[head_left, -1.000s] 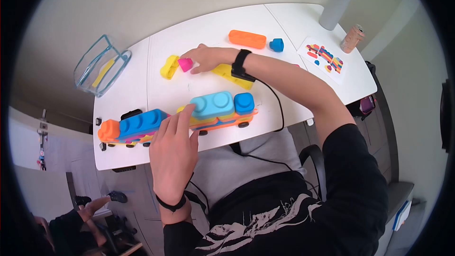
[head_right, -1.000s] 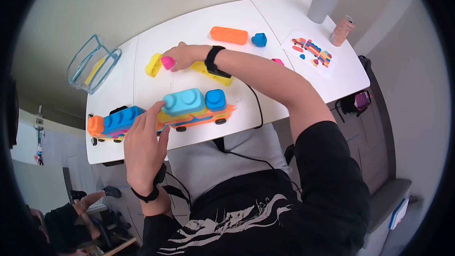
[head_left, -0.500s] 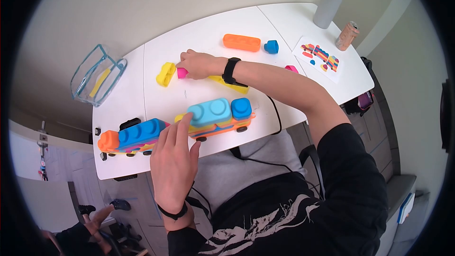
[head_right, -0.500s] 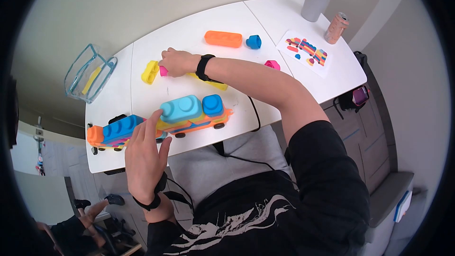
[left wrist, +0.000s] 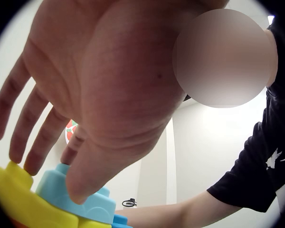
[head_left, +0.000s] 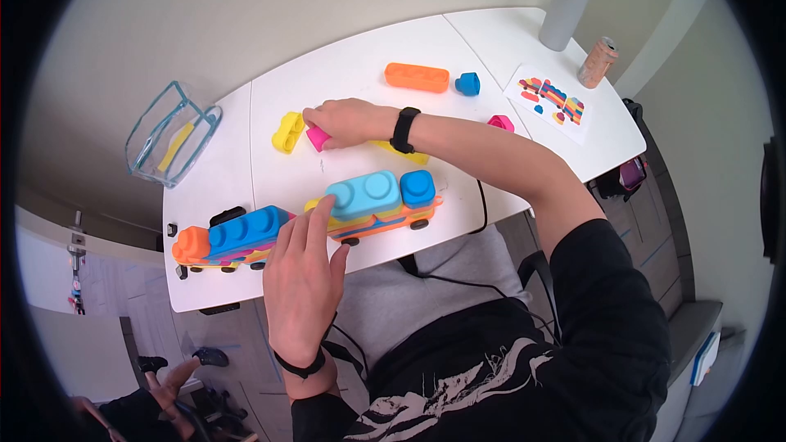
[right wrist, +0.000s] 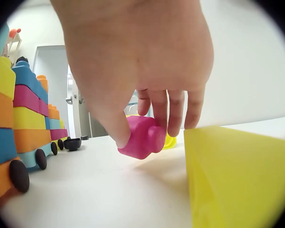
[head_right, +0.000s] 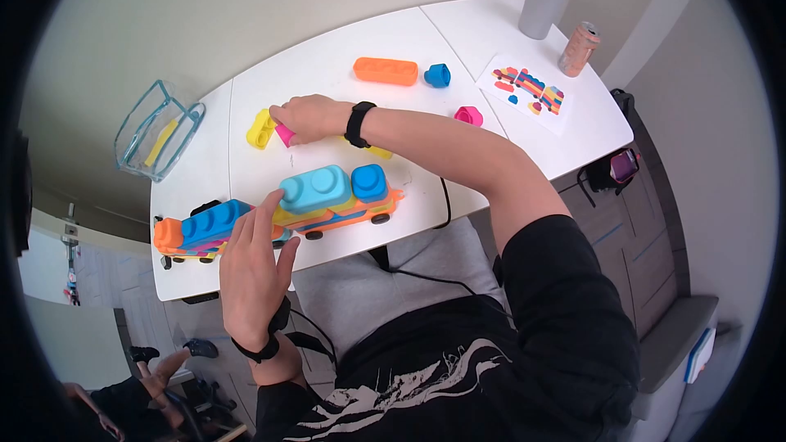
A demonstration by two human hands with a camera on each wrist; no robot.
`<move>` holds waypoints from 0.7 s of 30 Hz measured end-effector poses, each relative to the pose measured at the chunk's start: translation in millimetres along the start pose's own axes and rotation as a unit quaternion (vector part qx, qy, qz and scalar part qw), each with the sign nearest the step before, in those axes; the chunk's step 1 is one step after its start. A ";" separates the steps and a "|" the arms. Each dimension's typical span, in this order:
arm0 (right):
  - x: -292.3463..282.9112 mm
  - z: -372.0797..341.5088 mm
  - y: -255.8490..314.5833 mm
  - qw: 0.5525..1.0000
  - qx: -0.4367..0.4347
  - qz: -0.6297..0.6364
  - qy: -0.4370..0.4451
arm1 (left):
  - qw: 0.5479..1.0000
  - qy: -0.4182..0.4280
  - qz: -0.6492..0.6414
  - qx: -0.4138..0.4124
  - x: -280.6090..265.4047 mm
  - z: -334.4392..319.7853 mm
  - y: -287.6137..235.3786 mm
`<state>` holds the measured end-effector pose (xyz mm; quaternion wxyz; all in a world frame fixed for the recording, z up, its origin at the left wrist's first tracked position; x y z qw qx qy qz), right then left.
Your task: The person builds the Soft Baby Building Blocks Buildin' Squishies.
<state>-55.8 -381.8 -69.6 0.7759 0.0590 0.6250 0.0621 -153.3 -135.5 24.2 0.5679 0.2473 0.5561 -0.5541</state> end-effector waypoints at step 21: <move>-142.5 -210.5 51.0 0.973 0.091 0.142 -0.160 | 0.998 -0.044 -0.029 0.044 -1.3 -5.0 2.1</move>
Point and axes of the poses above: each hand's wrist, its own z-axis towards the middle knuckle, its own x-axis out of the palm, y = z × x, the point moved 6 cm from there along z, towards the middle knuckle, and after that the axes turned 10 degrees about -z, right-handed, at the moved point
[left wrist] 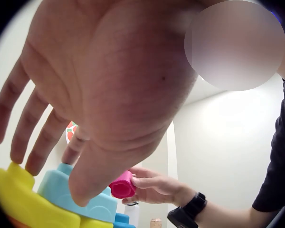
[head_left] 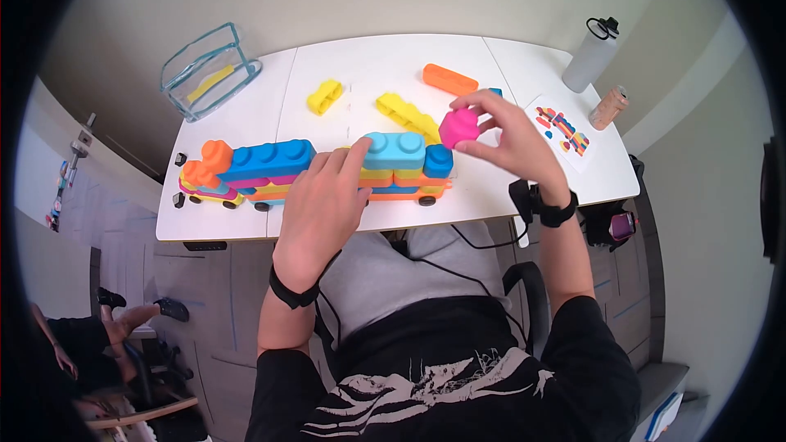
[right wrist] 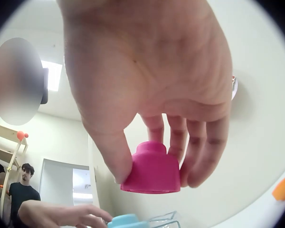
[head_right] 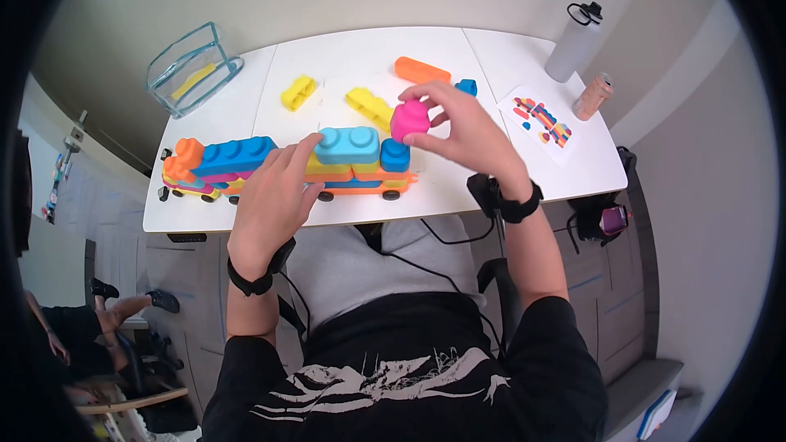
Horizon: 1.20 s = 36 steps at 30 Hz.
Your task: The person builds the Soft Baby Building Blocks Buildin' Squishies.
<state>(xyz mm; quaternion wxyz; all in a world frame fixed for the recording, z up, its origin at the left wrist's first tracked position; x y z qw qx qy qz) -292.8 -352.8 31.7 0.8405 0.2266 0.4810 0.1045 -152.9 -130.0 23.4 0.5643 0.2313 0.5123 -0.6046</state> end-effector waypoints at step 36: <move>36.6 -21.3 4.1 0.998 0.055 -0.027 -0.009 | 1.000 0.016 0.012 0.020 2.9 0.1 4.1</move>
Point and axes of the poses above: each hand's wrist, its own z-axis towards the middle knuckle, its own x-axis out of the palm, y = z × x, the point moved 6 cm from there along z, towards the middle knuckle, and after that the axes turned 10 degrees about -z, right-handed, at the moved point
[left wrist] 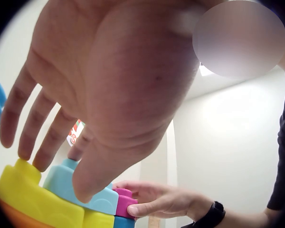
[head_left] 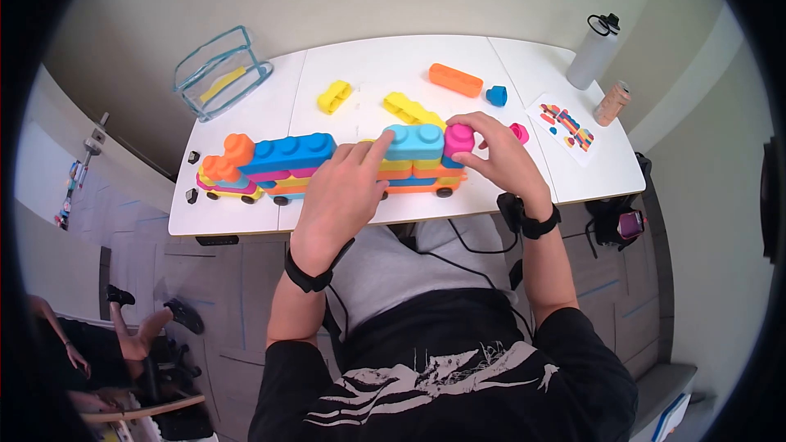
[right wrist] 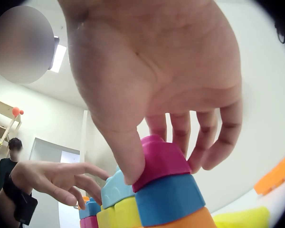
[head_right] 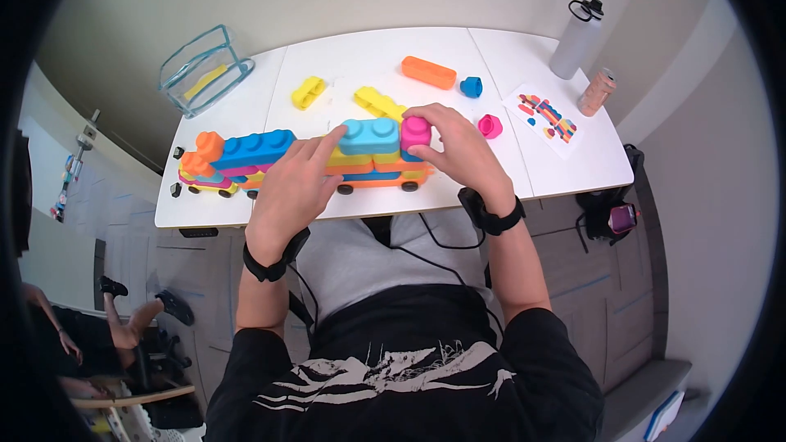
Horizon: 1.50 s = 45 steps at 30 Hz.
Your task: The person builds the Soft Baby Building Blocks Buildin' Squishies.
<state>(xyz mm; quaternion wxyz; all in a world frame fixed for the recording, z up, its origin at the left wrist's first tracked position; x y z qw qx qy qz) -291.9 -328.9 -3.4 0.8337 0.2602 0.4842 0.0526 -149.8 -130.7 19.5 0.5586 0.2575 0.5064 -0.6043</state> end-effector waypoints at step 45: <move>-50.2 -31.2 -43.2 0.992 0.078 -0.097 0.002 | 0.986 0.156 -0.045 0.033 14.1 -6.2 -27.5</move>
Point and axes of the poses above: each hand's wrist, its own z-axis towards the middle knuckle, its own x-axis out of the palm, y = z × x, the point moved 6 cm from there along z, towards the middle knuckle, and after that the axes turned 10 degrees about -z, right-handed, at the moved point
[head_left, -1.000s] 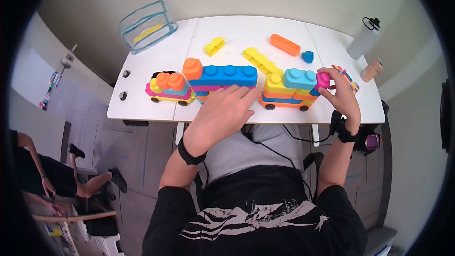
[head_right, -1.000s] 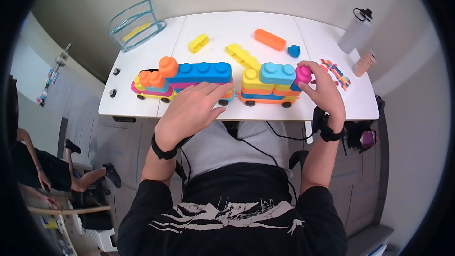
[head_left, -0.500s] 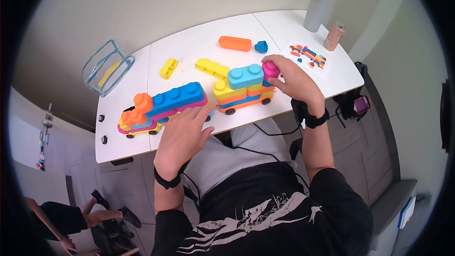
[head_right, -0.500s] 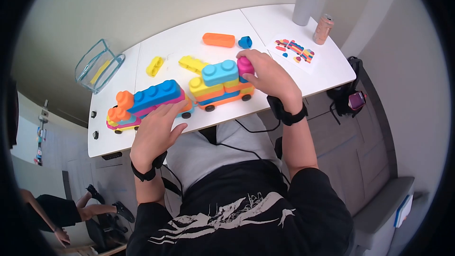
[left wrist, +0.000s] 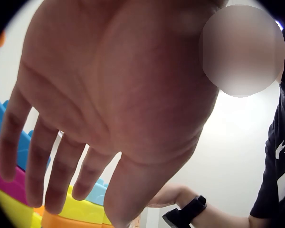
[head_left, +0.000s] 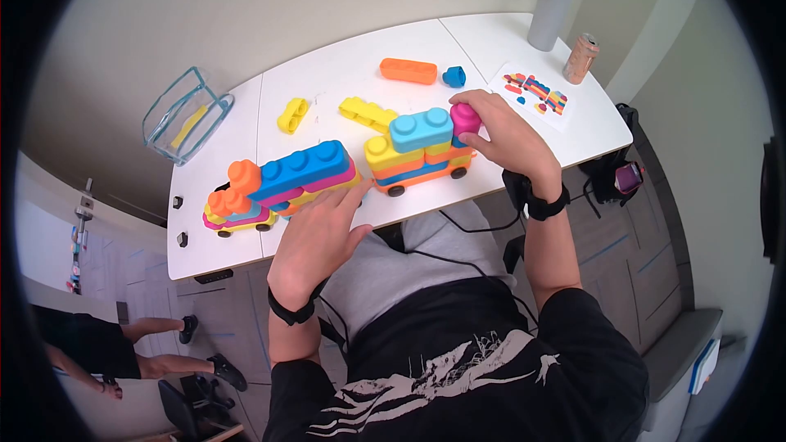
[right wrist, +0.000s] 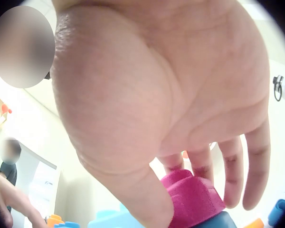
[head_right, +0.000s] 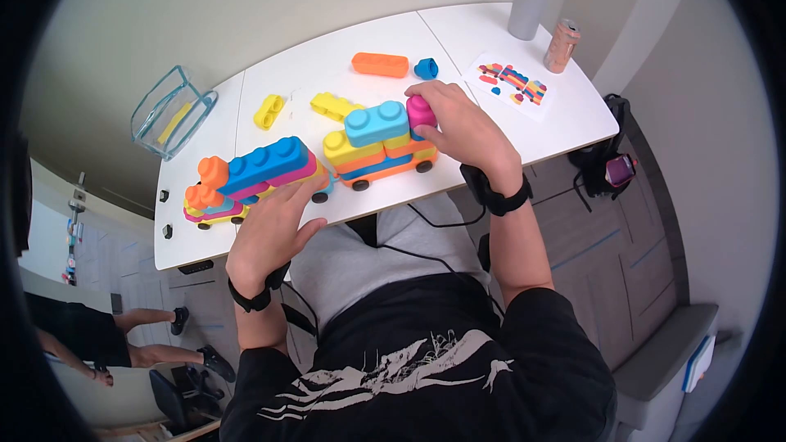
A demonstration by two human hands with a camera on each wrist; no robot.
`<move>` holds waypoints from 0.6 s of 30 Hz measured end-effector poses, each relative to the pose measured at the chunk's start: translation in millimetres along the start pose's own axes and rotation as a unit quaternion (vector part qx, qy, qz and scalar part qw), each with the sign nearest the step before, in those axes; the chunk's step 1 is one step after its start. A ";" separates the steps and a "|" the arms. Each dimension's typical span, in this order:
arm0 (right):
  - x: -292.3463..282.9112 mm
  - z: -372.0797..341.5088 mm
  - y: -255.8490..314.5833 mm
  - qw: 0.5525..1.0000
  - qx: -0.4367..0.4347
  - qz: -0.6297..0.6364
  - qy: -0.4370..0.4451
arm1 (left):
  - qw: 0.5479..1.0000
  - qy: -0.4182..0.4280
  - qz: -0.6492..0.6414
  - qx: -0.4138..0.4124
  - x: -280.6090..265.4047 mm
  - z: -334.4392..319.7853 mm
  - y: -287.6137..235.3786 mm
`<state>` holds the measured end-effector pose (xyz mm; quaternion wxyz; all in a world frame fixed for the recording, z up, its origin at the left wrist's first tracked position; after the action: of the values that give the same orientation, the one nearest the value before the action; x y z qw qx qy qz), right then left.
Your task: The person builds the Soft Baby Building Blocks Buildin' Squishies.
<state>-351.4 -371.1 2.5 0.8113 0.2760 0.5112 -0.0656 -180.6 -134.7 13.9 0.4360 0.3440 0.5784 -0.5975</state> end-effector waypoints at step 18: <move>-2.0 2.6 28.8 0.995 -0.045 -0.040 -0.075 | 1.000 0.009 0.002 -0.001 -0.3 -2.7 -1.4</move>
<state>-339.1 -348.6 16.0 0.8556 0.2133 0.4620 -0.0951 -182.0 -132.1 14.5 0.4323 0.3503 0.5822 -0.5928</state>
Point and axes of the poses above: each hand's wrist, its own z-axis towards the middle knuckle, its own x-axis out of the palm, y = z × x, the point moved 6 cm from there along z, towards the middle knuckle, and after that the axes turned 10 degrees about -z, right-handed, at the moved point
